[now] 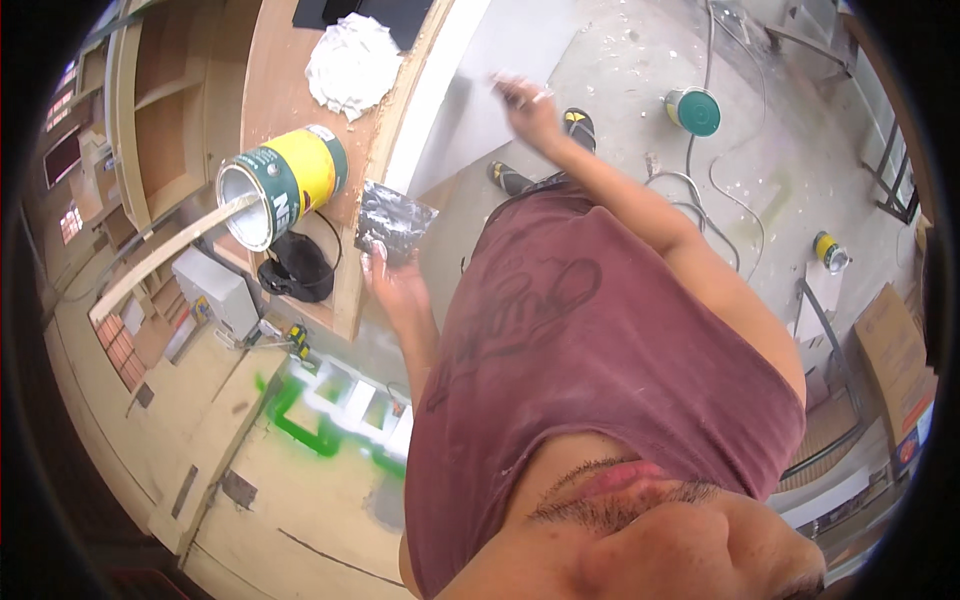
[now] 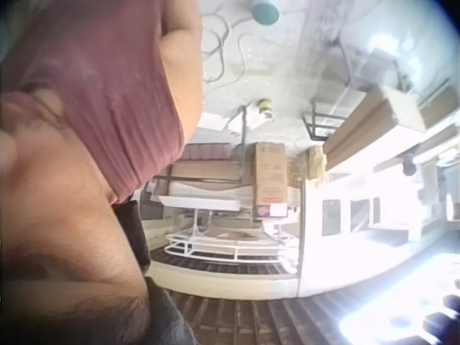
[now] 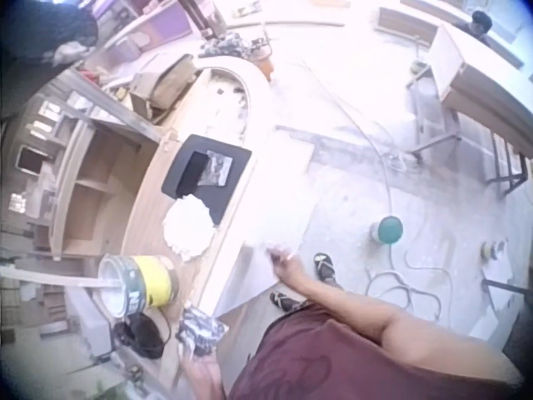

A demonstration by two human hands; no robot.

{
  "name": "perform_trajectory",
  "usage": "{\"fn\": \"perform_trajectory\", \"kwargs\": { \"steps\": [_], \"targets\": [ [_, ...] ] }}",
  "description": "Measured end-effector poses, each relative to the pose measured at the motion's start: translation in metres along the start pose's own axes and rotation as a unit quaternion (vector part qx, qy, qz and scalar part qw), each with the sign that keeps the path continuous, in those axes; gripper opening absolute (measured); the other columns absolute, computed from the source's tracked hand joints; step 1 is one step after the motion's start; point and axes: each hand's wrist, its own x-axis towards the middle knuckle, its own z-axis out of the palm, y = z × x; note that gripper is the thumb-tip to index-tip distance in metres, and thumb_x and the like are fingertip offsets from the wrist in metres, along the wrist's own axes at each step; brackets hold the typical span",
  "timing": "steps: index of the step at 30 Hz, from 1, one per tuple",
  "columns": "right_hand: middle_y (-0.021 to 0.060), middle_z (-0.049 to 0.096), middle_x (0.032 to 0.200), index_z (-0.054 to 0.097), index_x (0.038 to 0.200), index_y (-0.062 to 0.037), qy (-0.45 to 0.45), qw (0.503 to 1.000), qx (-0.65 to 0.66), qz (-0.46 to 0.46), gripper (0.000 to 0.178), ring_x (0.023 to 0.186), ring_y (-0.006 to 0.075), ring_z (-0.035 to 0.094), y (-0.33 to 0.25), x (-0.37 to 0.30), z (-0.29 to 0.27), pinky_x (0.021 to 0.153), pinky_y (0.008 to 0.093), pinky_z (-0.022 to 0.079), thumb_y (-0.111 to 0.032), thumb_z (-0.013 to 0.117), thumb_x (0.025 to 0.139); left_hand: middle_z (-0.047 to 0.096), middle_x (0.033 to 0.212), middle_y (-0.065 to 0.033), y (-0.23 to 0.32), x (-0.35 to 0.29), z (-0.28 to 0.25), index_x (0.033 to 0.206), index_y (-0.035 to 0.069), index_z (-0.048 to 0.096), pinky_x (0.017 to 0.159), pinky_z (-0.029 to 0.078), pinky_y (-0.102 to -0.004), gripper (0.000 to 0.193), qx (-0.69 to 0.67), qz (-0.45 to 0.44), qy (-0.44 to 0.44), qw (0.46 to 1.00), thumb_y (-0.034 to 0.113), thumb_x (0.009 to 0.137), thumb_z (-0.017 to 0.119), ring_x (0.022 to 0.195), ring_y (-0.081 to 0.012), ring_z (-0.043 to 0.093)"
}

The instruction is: The person takes putty from a container using putty knives and repeatedly applies and smooths the compound onto the wooden structure.

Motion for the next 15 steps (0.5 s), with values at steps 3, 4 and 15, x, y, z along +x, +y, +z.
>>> {"fn": "perform_trajectory", "kwargs": {
  "steps": [3,4,15],
  "targets": [
    [0.0163,0.069,0.106,0.068,0.113,-0.0091,0.177,0.977,0.000,0.116,0.027,0.098,0.0309,0.068,0.005,0.062,-0.037,0.084,0.0367,0.053,-0.004,0.058,0.088,0.063,0.108,-0.0033,-0.002,-0.004,-0.012,0.114,0.010,0.055,0.076,0.044,-0.0348,0.025,-0.017,0.013,0.022,1.000,0.022,0.093,0.062,0.093,-0.0169,0.059],
    [0.0181,0.069,0.103,0.067,0.114,-0.0080,0.194,0.971,-0.040,0.132,0.027,0.095,0.0332,0.068,0.013,0.081,-0.048,0.080,0.0373,0.054,-0.007,0.058,0.089,0.063,0.108,-0.0033,-0.005,-0.004,-0.015,0.115,0.011,0.055,0.076,0.044,-0.0349,0.025,-0.023,0.006,0.015,1.000,0.022,0.093,0.062,0.093,-0.0171,0.059],
    [0.0192,0.067,0.109,0.065,0.119,-0.0088,0.067,0.995,-0.002,0.070,0.032,0.103,0.0317,0.066,-0.060,-0.016,0.043,0.085,0.0380,0.054,-0.004,0.060,0.088,0.061,0.108,-0.0031,-0.013,-0.005,-0.061,0.114,0.012,0.054,0.077,0.044,-0.0356,0.024,-0.033,-0.008,0.070,0.997,0.023,0.094,0.060,0.093,-0.0170,0.057]
  ]
}}
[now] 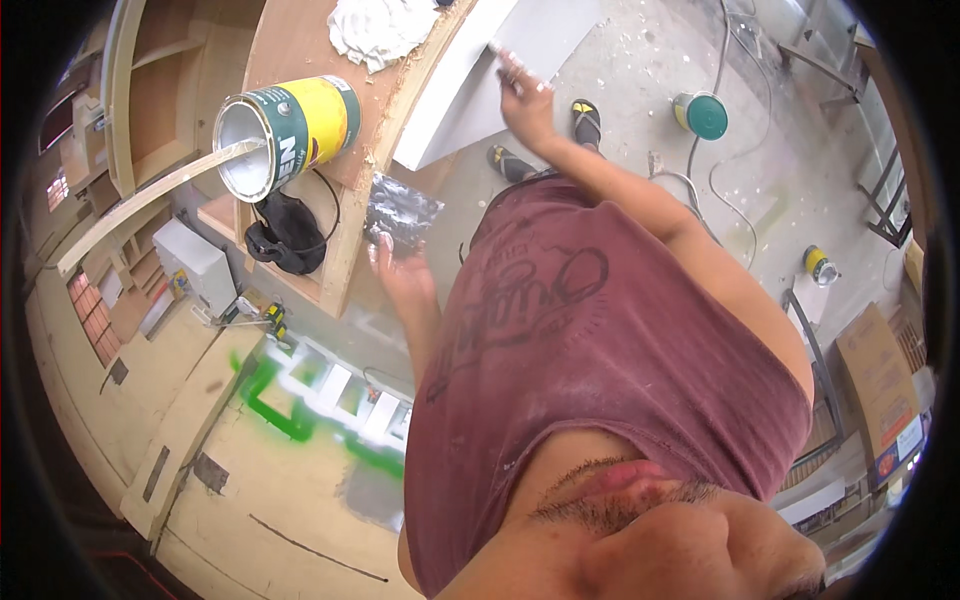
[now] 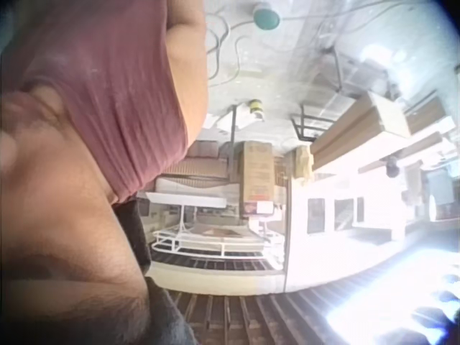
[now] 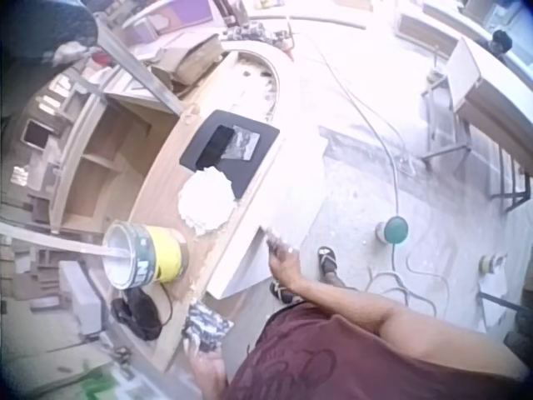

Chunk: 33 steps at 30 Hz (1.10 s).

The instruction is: The person takes putty from a container using putty knives and repeatedly applies and smooths the compound onto the wooden structure.

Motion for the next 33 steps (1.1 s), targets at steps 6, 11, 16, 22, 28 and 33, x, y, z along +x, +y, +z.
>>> {"fn": "perform_trajectory", "kwargs": {
  "steps": [6,11,16,22,28,33],
  "targets": [
    [0.0152,0.064,0.119,0.063,0.122,-0.0112,-0.190,0.981,-0.020,-0.045,0.039,0.111,0.0299,0.062,-0.036,-0.031,-0.027,0.091,0.0384,0.052,0.004,0.054,0.087,0.057,0.119,-0.0103,0.001,0.038,-0.035,0.126,0.004,0.047,0.083,0.049,-0.0454,0.040,-0.061,0.010,-0.094,0.994,0.016,0.091,0.061,0.104,-0.0251,0.057],
    [0.0162,0.067,0.108,0.059,0.127,-0.0158,0.002,0.996,-0.077,-0.039,0.038,0.094,0.0375,0.066,-0.020,0.038,-0.068,0.081,0.0431,0.053,-0.004,0.055,0.090,0.060,0.115,-0.0088,-0.001,0.049,-0.026,0.119,0.005,0.052,0.077,0.050,-0.0395,0.030,-0.068,0.007,-0.104,0.992,0.017,0.092,0.059,0.098,-0.0218,0.060],
    [0.0250,0.067,0.101,0.054,0.128,-0.0078,0.047,0.982,-0.178,0.048,0.042,0.098,0.0410,0.065,-0.045,0.110,-0.137,0.083,0.0466,0.051,-0.010,0.058,0.086,0.061,0.110,-0.0070,-0.001,0.056,-0.014,0.116,0.008,0.052,0.069,0.049,-0.0344,0.027,-0.095,0.005,-0.126,0.988,0.016,0.092,0.060,0.092,-0.0192,0.061],
    [0.0261,0.065,0.107,0.055,0.127,-0.0092,0.009,0.975,-0.223,0.020,0.041,0.101,0.0436,0.062,-0.074,0.138,-0.158,0.086,0.0497,0.048,-0.014,0.054,0.086,0.059,0.110,-0.0065,-0.006,0.062,-0.012,0.113,0.009,0.052,0.071,0.048,-0.0350,0.025,-0.127,0.010,-0.118,0.985,0.017,0.091,0.061,0.095,-0.0199,0.059],
    [0.0227,0.067,0.109,0.062,0.124,-0.0118,-0.111,0.948,-0.298,0.000,0.042,0.100,0.0376,0.065,-0.066,0.169,-0.145,0.087,0.0417,0.050,-0.008,0.056,0.082,0.059,0.109,-0.0061,-0.009,0.066,-0.025,0.112,0.009,0.053,0.072,0.046,-0.0355,0.025,-0.143,0.008,-0.093,0.985,0.017,0.090,0.062,0.095,-0.0199,0.057],
    [0.0196,0.066,0.113,0.066,0.118,-0.0134,-0.127,0.910,-0.387,-0.082,0.046,0.104,0.0359,0.063,-0.039,0.267,-0.164,0.091,0.0442,0.049,-0.007,0.052,0.075,0.059,0.110,-0.0088,-0.004,0.071,-0.019,0.112,0.003,0.055,0.079,0.048,-0.0394,0.026,-0.153,0.043,-0.148,0.976,0.017,0.090,0.059,0.099,-0.0219,0.057]
  ]
}}
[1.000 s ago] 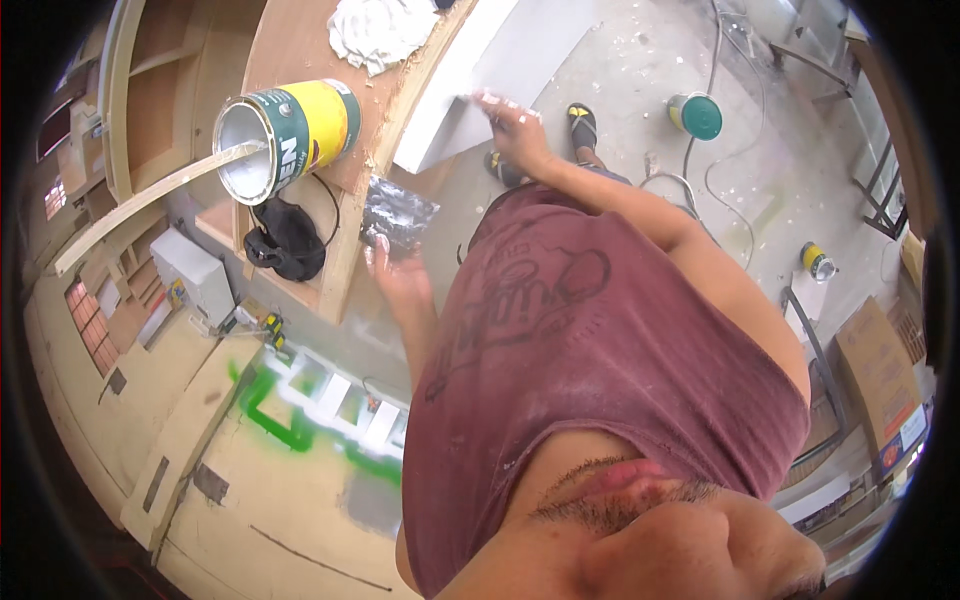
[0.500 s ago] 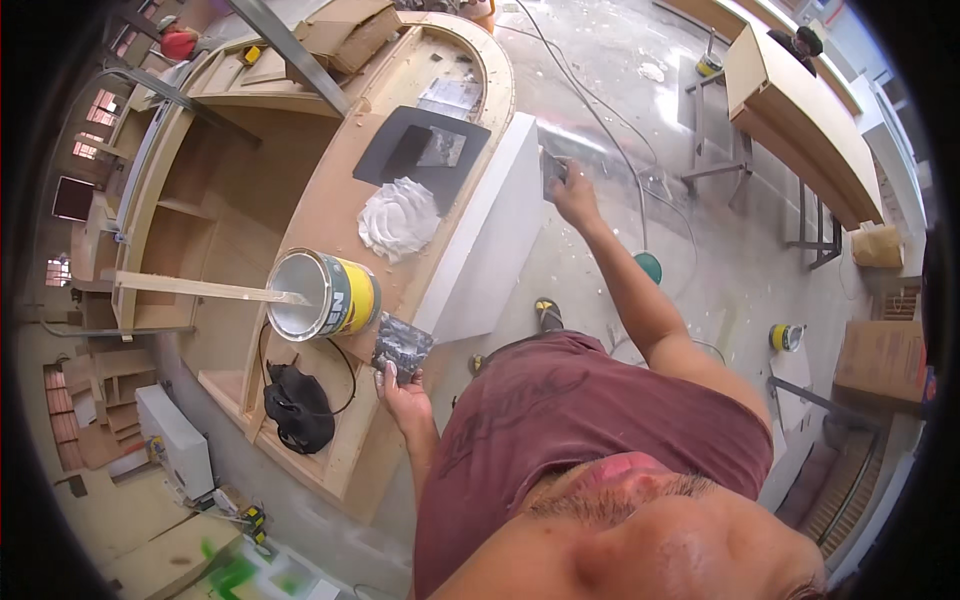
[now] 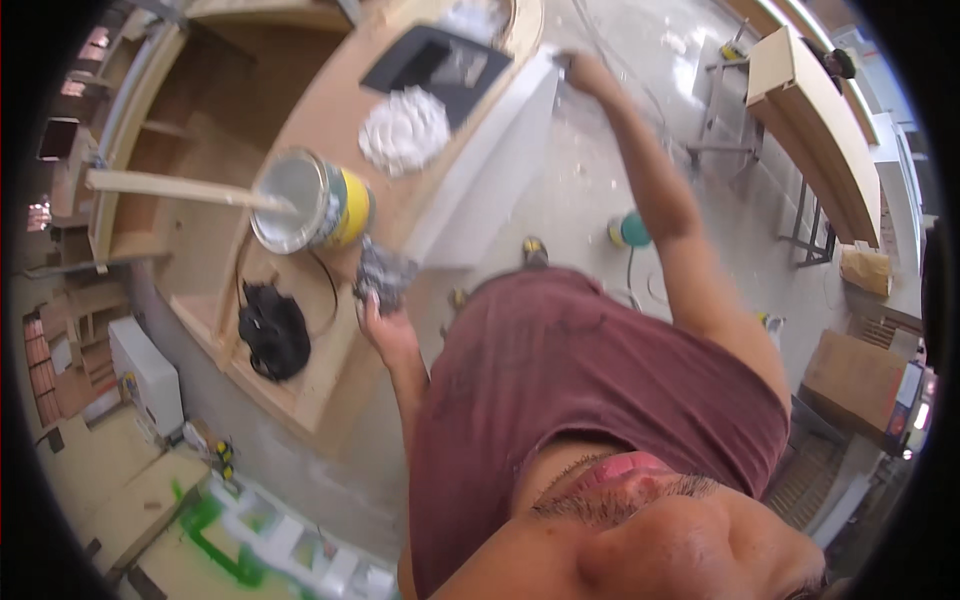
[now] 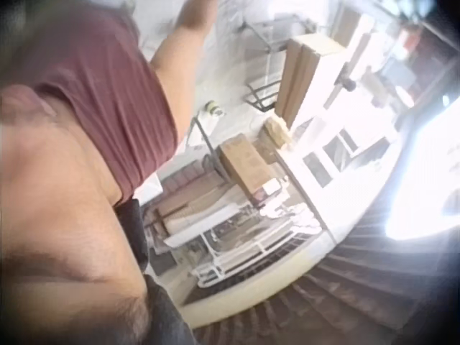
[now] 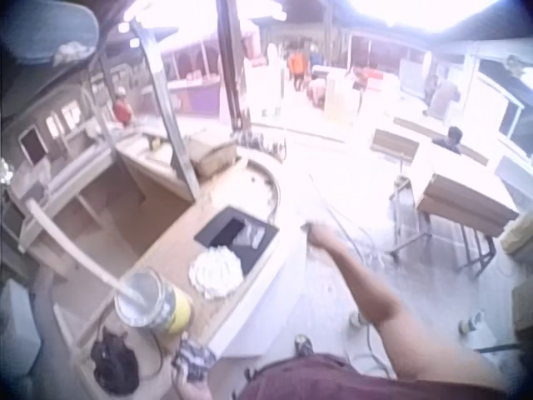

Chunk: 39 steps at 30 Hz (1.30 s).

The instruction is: The person takes putty from a container using putty knives and repeatedly applies and smooths the compound onto the wooden structure.

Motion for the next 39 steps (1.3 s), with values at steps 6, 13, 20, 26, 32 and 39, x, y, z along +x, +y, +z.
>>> {"fn": "perform_trajectory", "kwargs": {
  "steps": [6,13,20,26,32,39],
  "targets": [
    [0.0217,0.067,0.112,0.068,0.113,-0.0044,-0.172,0.979,-0.083,0.074,0.043,0.107,0.0327,0.064,-0.082,0.025,0.004,0.088,0.0381,0.052,-0.001,0.048,0.075,0.059,0.110,-0.0077,0.003,-0.025,-0.015,0.116,0.005,0.052,0.078,0.046,-0.0390,0.029,-0.027,-0.007,0.090,0.996,0.017,0.090,0.060,0.095,-0.0218,0.058],
    [0.0218,0.068,0.107,0.068,0.112,-0.0032,-0.219,0.951,-0.217,0.038,0.040,0.097,0.0350,0.067,-0.130,0.003,0.034,0.083,0.0478,0.053,-0.006,0.048,0.078,0.063,0.102,-0.0023,0.003,-0.039,-0.039,0.108,0.012,0.056,0.075,0.042,-0.0329,0.020,-0.039,-0.030,0.142,0.989,0.020,0.090,0.062,0.091,-0.0162,0.057],
    [0.0193,0.070,0.096,0.068,0.095,-0.0024,-0.126,0.969,-0.163,-0.136,0.022,0.084,0.0356,0.070,-0.177,-0.116,0.096,0.069,0.0480,0.056,-0.011,0.053,0.080,0.059,0.110,-0.0045,-0.006,-0.023,-0.060,0.115,0.011,0.054,0.076,0.042,-0.0352,0.029,-0.042,-0.033,0.133,0.990,0.020,0.088,0.063,0.093,-0.0173,0.056],
    [0.0183,0.070,0.088,0.065,0.097,-0.0035,-0.235,0.939,-0.086,-0.238,0.021,0.077,0.0347,0.070,-0.240,-0.210,0.074,0.064,0.0452,0.056,-0.010,0.050,0.084,0.060,0.108,-0.0070,-0.002,-0.022,-0.046,0.115,0.008,0.051,0.074,0.045,-0.0361,0.030,-0.036,-0.025,0.122,0.992,0.017,0.090,0.063,0.092,-0.0194,0.057],
    [0.0165,0.069,0.104,0.065,0.122,-0.0190,-0.172,0.982,-0.078,-0.028,0.045,0.093,0.0336,0.068,-0.180,-0.155,0.033,0.079,0.0467,0.054,-0.010,0.050,0.080,0.059,0.110,-0.0091,0.003,-0.026,-0.033,0.117,0.005,0.048,0.071,0.050,-0.0348,0.031,0.011,-0.002,0.093,0.996,0.011,0.090,0.062,0.092,-0.0196,0.060],
    [0.0103,0.070,0.102,0.063,0.123,-0.0031,-0.077,0.944,0.320,-0.013,0.037,0.091,0.0141,0.064,-0.141,-0.167,0.050,0.082,0.0306,0.052,-0.013,0.062,0.088,0.057,0.115,-0.0121,-0.003,-0.017,0.009,0.124,0.003,0.044,0.071,0.053,-0.0373,0.036,0.038,-0.040,-0.026,0.998,0.003,0.091,0.059,0.097,-0.0219,0.061]
  ]
}}
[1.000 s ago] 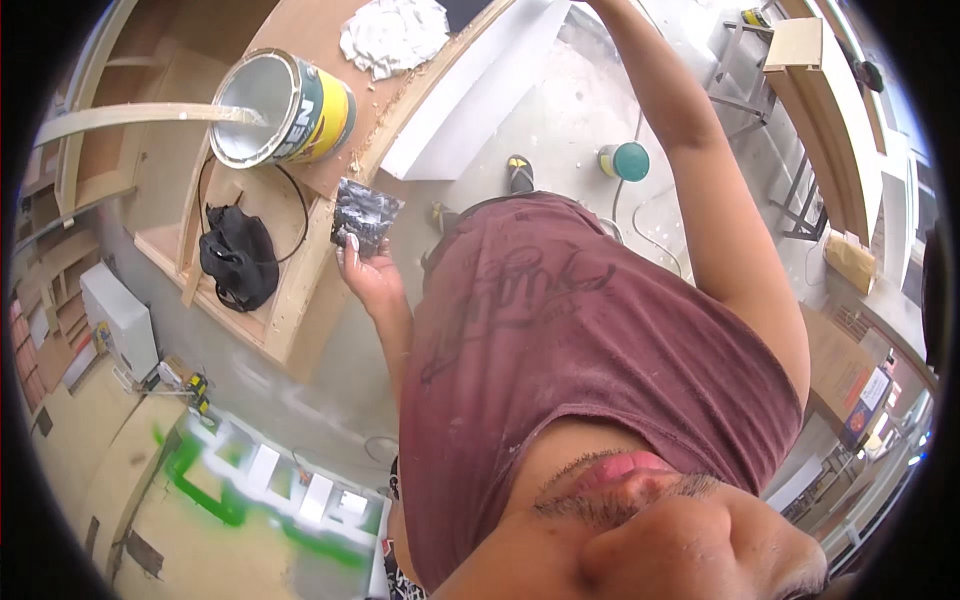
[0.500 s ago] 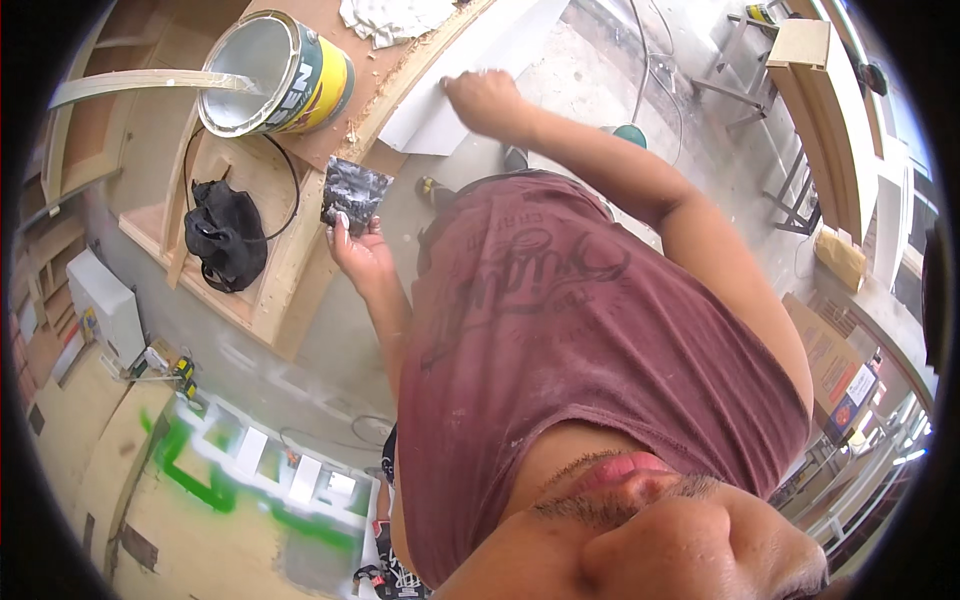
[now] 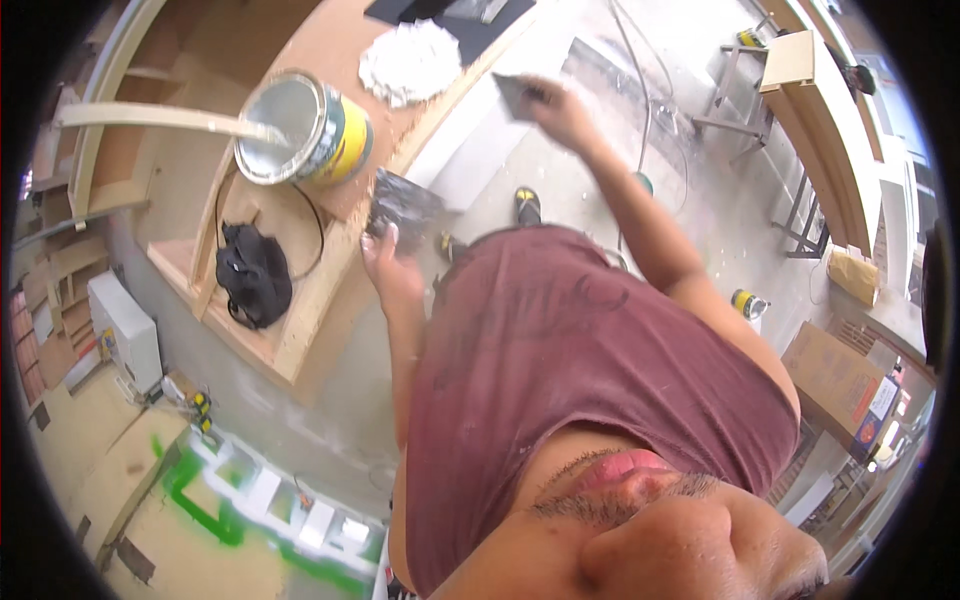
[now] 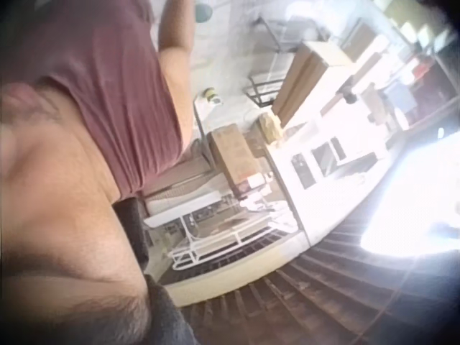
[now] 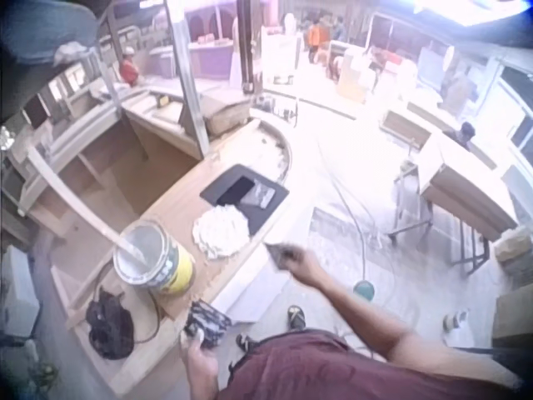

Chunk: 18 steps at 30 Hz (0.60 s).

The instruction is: The person takes putty from a container using putty knives and repeatedly applies and smooths the compound onto the wooden structure.

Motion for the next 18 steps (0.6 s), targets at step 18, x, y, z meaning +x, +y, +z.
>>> {"fn": "perform_trajectory", "kwargs": {
  "steps": [18],
  "targets": [
    [0.0030,0.066,0.088,0.056,0.132,-0.0051,-0.121,0.965,0.230,0.043,0.036,0.065,0.0072,0.055,-0.080,-0.071,-0.005,0.057,0.0243,0.048,-0.016,0.053,0.097,0.056,0.112,-0.0112,-0.006,0.000,0.112,0.122,0.004,0.043,0.072,0.059,-0.0387,0.031,0.042,-0.053,-0.104,0.992,0.002,0.093,0.053,0.094,-0.0207,0.061]
  ]
}}
